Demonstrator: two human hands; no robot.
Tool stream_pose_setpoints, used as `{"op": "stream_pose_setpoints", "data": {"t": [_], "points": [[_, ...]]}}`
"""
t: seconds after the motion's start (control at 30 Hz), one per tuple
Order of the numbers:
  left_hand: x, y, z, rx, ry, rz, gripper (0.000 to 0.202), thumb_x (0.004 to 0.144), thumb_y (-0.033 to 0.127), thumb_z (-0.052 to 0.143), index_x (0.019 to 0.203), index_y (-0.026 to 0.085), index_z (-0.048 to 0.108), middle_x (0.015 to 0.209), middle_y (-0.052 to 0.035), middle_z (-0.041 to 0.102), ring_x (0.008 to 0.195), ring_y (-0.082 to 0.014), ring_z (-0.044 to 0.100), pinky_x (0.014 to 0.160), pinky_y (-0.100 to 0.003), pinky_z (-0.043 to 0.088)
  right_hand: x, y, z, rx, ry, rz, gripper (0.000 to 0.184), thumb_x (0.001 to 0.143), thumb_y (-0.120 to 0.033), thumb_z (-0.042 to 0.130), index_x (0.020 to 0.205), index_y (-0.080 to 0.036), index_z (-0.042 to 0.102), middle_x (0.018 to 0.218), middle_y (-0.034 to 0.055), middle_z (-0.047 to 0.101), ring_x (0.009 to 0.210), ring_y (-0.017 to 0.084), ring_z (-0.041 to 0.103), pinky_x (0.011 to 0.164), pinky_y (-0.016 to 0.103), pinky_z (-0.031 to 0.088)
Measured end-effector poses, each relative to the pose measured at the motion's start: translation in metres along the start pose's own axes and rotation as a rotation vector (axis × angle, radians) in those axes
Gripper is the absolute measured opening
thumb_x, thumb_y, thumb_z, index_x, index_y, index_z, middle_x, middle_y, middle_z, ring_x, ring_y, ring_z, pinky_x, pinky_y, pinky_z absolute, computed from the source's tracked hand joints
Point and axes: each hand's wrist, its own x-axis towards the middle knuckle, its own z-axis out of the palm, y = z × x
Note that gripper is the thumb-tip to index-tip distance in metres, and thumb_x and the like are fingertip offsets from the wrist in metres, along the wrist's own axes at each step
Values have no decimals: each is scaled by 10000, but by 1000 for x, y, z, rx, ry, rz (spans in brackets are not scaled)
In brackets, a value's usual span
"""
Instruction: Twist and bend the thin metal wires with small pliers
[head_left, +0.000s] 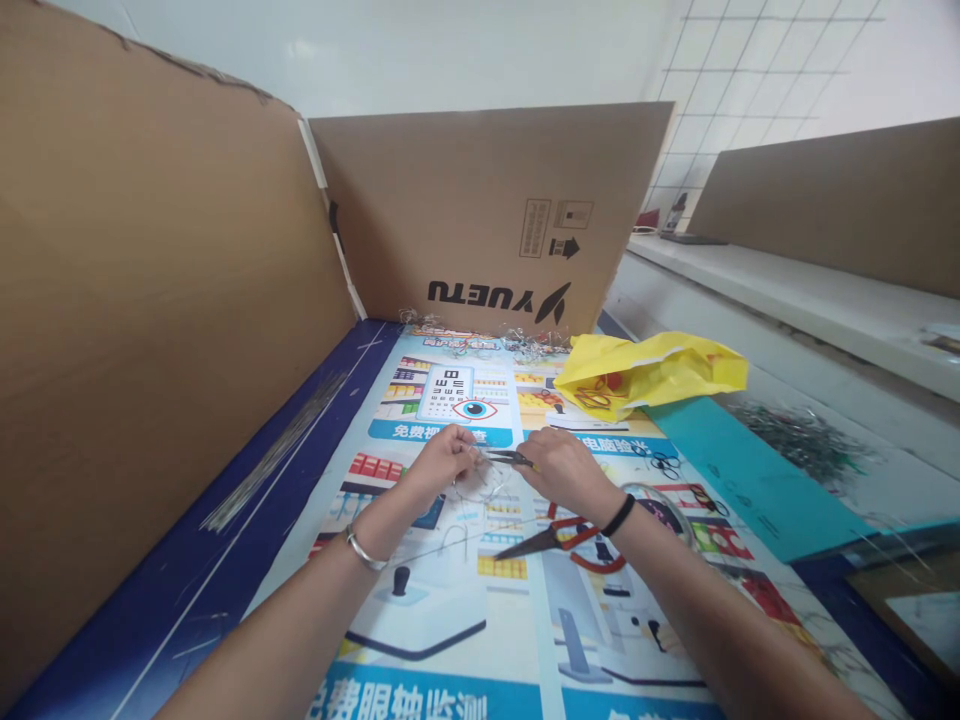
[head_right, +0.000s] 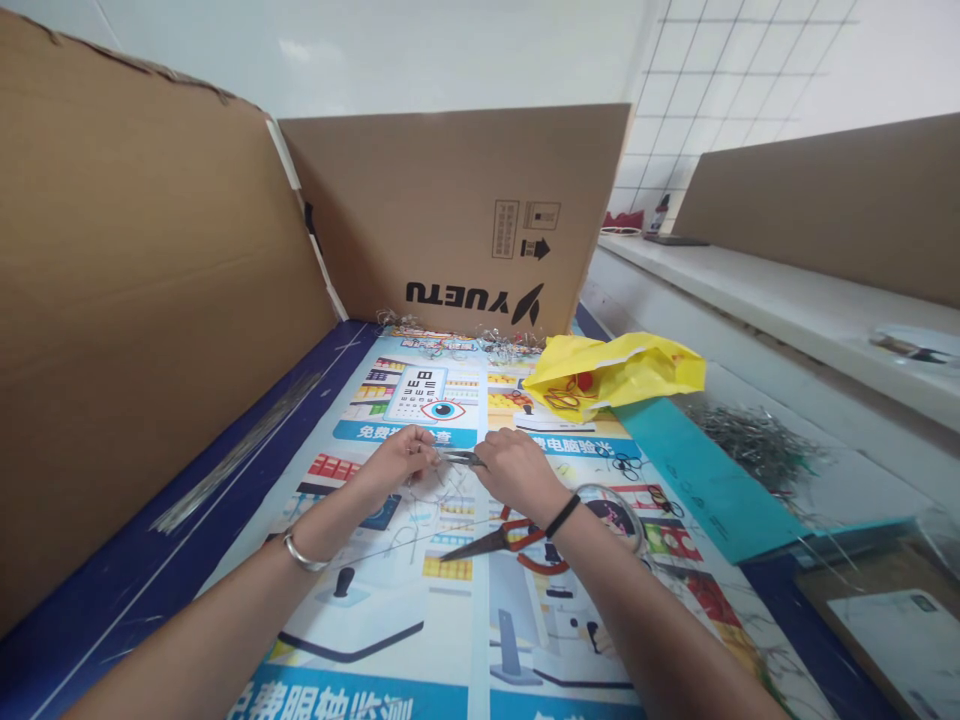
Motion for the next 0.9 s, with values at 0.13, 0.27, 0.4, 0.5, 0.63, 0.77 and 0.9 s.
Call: {"op": "stream_pose_setpoints", "data": {"t": [0.13, 0.27, 0.4, 0.5, 0.63, 0.77, 0.9], "points": [[-2, 4, -3, -29, -2, -13, 274, 626, 207, 625, 824, 170, 439, 528, 68, 504, 407, -58, 444, 425, -180, 295, -1, 8, 6, 34, 70, 13, 181, 825, -302, 501, 829, -174, 628, 797, 49, 600, 806, 166, 512, 724, 265, 328], [-2, 4, -6, -28, -1, 1, 268, 625, 222, 627, 819, 172, 448, 496, 79, 489, 399, -57, 441, 432, -180, 299, -1, 14, 13, 100, 57, 95, 204, 832, -315, 483, 835, -171, 627, 773, 41, 589, 783, 154, 524, 712, 247, 346], [0, 1, -8, -9, -41, 11, 265, 628, 213, 614, 834, 173, 452, 561, 58, 549, 408, -52, 450, 433, -177, 302, 0, 16, 17, 167, 8, 134, 213, 828, -326, 482, 794, -174, 628, 767, 32, 590, 754, 137, 537, 670, 225, 353], [2, -2, -9, 0, -73, 9, 271, 628, 205, 611, 844, 177, 451, 622, 41, 585, 411, -48, 452, 424, -172, 300, 1, 15, 18, 191, 4, 122, 192, 813, -327, 508, 802, -179, 629, 785, 29, 602, 777, 139, 542, 672, 220, 352], [4, -6, -10, 15, -99, 28, 252, 655, 223, 604, 854, 177, 457, 650, 27, 600, 421, -48, 457, 427, -170, 303, 1, 14, 17, 183, -21, 116, 188, 823, -326, 497, 839, -196, 631, 807, 22, 622, 774, 136, 553, 639, 217, 332], [4, -7, -10, 26, -91, 25, 254, 656, 241, 616, 849, 172, 465, 666, 15, 607, 423, -50, 460, 434, -175, 320, 0, 9, 10, 111, -31, 143, 228, 842, -371, 467, 812, -210, 625, 794, 10, 633, 736, 135, 559, 589, 224, 300], [4, -7, -6, 62, -64, 45, 197, 664, 211, 588, 806, 169, 459, 657, 13, 598, 428, -51, 453, 434, -174, 325, 0, 1, -3, 40, -19, 158, 276, 860, -383, 431, 756, -207, 617, 768, 19, 637, 728, 144, 562, 563, 236, 277]]}}
